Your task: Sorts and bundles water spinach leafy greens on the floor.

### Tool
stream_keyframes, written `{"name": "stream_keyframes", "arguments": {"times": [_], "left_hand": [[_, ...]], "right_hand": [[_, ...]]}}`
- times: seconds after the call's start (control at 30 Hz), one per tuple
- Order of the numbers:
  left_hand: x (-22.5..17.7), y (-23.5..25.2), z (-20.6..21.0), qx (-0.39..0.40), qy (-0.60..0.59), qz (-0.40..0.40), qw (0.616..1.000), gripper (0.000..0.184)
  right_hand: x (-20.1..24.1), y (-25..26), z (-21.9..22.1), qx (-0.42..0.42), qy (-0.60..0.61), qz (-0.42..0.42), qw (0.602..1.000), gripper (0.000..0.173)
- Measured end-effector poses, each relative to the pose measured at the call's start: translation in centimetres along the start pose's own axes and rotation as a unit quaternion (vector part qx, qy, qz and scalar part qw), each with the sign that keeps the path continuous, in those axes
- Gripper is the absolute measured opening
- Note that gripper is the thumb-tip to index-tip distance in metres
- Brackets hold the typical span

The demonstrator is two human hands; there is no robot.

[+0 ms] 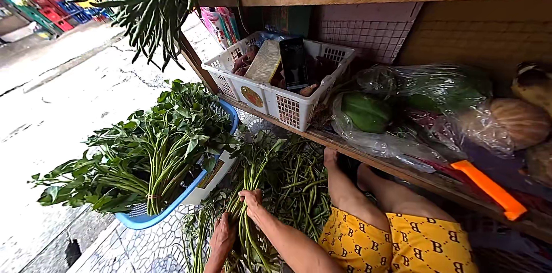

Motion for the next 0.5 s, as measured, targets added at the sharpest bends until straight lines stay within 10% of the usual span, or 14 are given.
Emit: {"name": "stream_keyframes", "arguments": {"times": [0.27, 0.4, 0.5], "left_hand": [[5.1, -0.6, 3.3, 0.022, -0.022, 0.016, 0.999, 0.072], [-2.3, 1.7, 0.7, -0.045, -0.177, 0.149, 0.972, 0.053], [-3.6, 2.5, -2.8, 0.055, -0.248, 0.185, 0.949, 0.052]], "right_hand": [[8.4, 0.0, -4.3, 0.027, 0.167, -0.042, 0.985, 0.033], [9.4, -2.4, -4.3, 0.070, 0.187, -0.001, 0.980, 0.034], [9.3, -3.6, -4.5, 0.094, 0.175, 0.015, 0.980, 0.028]]}}
Point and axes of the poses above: each hand's wrist, its own y-axis towards the middle knuckle, its own z-axis out of the palm, x = y × z, the point moved 9 cm from there along y, towards the middle knuckle, and after that the axes turned 12 degrees about z, right-handed, at the moved point
